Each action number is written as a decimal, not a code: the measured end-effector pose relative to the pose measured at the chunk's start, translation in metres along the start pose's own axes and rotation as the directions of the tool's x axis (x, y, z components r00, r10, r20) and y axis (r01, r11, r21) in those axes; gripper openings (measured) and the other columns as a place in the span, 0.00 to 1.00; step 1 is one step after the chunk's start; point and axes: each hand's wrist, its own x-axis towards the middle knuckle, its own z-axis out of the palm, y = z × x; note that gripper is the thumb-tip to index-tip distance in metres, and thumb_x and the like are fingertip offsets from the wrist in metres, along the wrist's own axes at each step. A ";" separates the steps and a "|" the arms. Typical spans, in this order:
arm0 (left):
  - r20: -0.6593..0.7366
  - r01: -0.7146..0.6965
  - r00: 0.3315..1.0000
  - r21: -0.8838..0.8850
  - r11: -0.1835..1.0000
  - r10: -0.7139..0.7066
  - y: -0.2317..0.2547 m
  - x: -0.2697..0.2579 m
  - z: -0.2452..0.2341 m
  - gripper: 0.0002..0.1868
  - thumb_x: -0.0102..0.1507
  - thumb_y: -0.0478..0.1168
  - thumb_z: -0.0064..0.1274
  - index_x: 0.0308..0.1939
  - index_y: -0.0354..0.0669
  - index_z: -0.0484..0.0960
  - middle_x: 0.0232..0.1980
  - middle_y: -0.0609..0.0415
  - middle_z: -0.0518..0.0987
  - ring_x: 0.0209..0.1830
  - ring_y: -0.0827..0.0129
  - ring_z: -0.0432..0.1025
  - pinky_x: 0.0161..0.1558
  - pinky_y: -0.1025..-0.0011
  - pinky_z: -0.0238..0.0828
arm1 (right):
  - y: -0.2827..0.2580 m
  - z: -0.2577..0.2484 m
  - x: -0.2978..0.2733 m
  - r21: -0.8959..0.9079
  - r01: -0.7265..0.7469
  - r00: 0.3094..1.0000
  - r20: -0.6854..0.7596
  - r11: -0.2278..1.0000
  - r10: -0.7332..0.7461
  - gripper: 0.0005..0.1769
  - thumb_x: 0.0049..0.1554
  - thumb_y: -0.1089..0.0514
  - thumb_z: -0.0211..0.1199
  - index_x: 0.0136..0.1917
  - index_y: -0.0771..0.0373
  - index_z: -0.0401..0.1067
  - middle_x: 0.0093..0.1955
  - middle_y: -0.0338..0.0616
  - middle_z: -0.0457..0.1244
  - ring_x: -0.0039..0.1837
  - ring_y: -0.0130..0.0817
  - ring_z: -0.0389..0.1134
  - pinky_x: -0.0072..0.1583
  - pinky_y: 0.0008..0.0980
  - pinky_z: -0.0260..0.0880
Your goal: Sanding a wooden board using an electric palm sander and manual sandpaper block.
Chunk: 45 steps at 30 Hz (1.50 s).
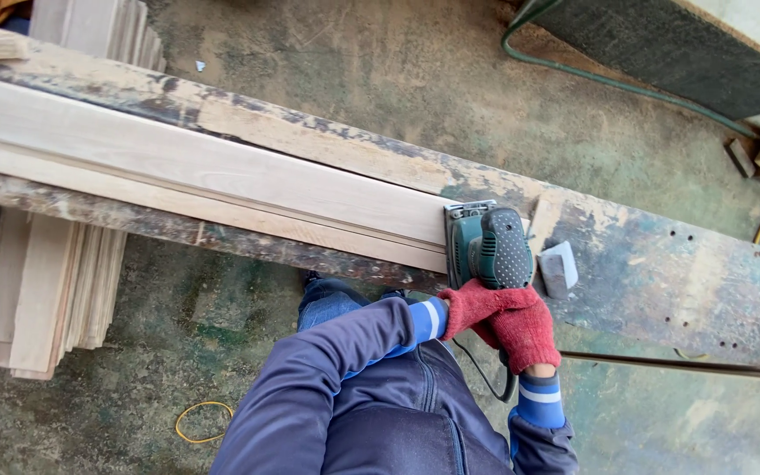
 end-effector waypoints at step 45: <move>0.007 -0.290 0.955 0.231 0.929 0.297 0.015 -0.068 -0.136 0.31 0.57 0.48 0.71 0.63 0.49 0.80 0.48 0.44 0.85 0.44 0.58 0.83 0.48 0.64 0.86 | -0.091 -0.019 -0.043 0.810 0.061 0.990 0.024 0.584 -0.136 0.20 0.36 0.55 0.82 0.41 0.60 0.79 0.30 0.47 0.69 0.36 0.36 0.72 0.38 0.38 0.74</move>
